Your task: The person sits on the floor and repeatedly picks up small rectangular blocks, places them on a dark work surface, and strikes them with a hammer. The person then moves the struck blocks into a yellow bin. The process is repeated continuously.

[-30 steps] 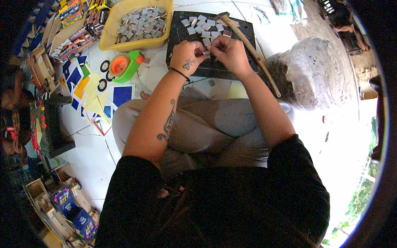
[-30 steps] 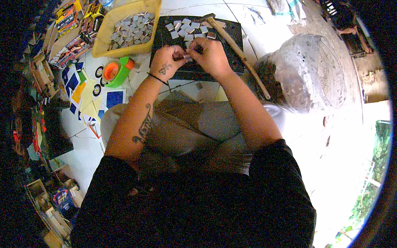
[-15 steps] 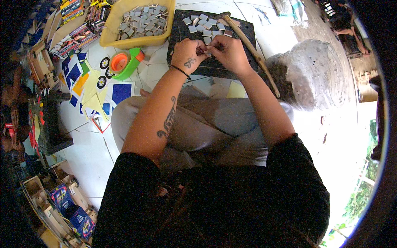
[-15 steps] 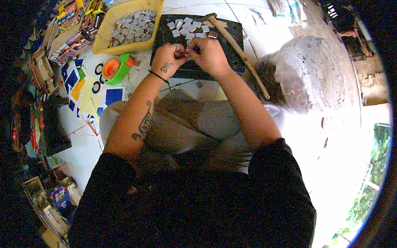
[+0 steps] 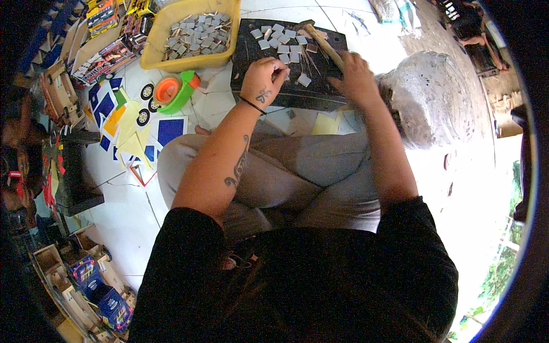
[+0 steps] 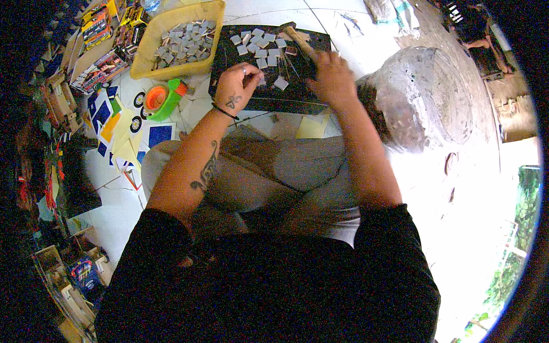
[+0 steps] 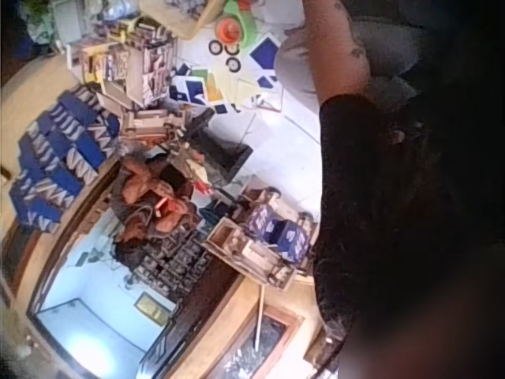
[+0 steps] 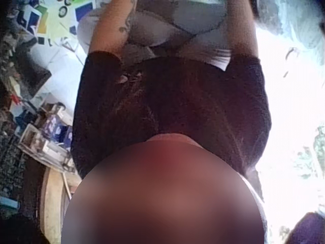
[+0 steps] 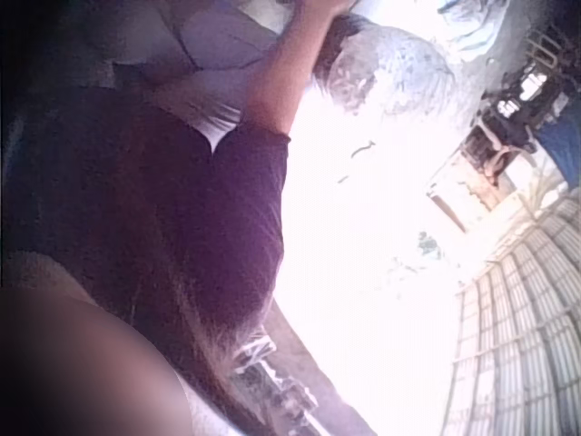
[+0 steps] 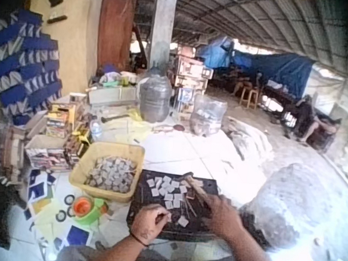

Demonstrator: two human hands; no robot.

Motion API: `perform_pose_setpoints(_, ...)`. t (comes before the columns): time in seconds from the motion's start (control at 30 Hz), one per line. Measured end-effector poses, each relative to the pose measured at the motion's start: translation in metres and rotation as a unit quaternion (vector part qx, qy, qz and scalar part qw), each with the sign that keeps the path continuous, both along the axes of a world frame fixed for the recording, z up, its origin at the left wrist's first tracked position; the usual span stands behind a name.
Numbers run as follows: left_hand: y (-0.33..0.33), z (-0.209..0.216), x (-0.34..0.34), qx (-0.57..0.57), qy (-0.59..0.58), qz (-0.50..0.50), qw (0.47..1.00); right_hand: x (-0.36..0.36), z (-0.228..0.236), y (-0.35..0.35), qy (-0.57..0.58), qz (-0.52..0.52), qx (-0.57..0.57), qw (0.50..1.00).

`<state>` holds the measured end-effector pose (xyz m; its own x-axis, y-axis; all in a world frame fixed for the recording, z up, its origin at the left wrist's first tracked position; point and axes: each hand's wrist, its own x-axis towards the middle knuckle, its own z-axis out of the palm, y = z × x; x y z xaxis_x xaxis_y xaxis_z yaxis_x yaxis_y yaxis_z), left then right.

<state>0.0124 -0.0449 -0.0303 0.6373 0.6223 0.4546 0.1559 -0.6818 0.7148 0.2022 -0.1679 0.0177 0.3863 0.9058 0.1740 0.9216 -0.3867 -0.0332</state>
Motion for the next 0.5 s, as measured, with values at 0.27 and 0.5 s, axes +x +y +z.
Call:
perform_pose_setpoints(0.27, -0.002, -0.011, 0.002, 0.066, -0.052, 0.012, 0.996, 0.032, 0.009, -0.062, 0.216, 0.033, 0.056, 0.974)
perform_pose_setpoints(0.5, -0.002, -0.016, 0.001, 0.061, -0.033, 0.016, 0.997, -0.049, 0.069, -0.136, 0.360, 0.003, 0.055, 0.931)
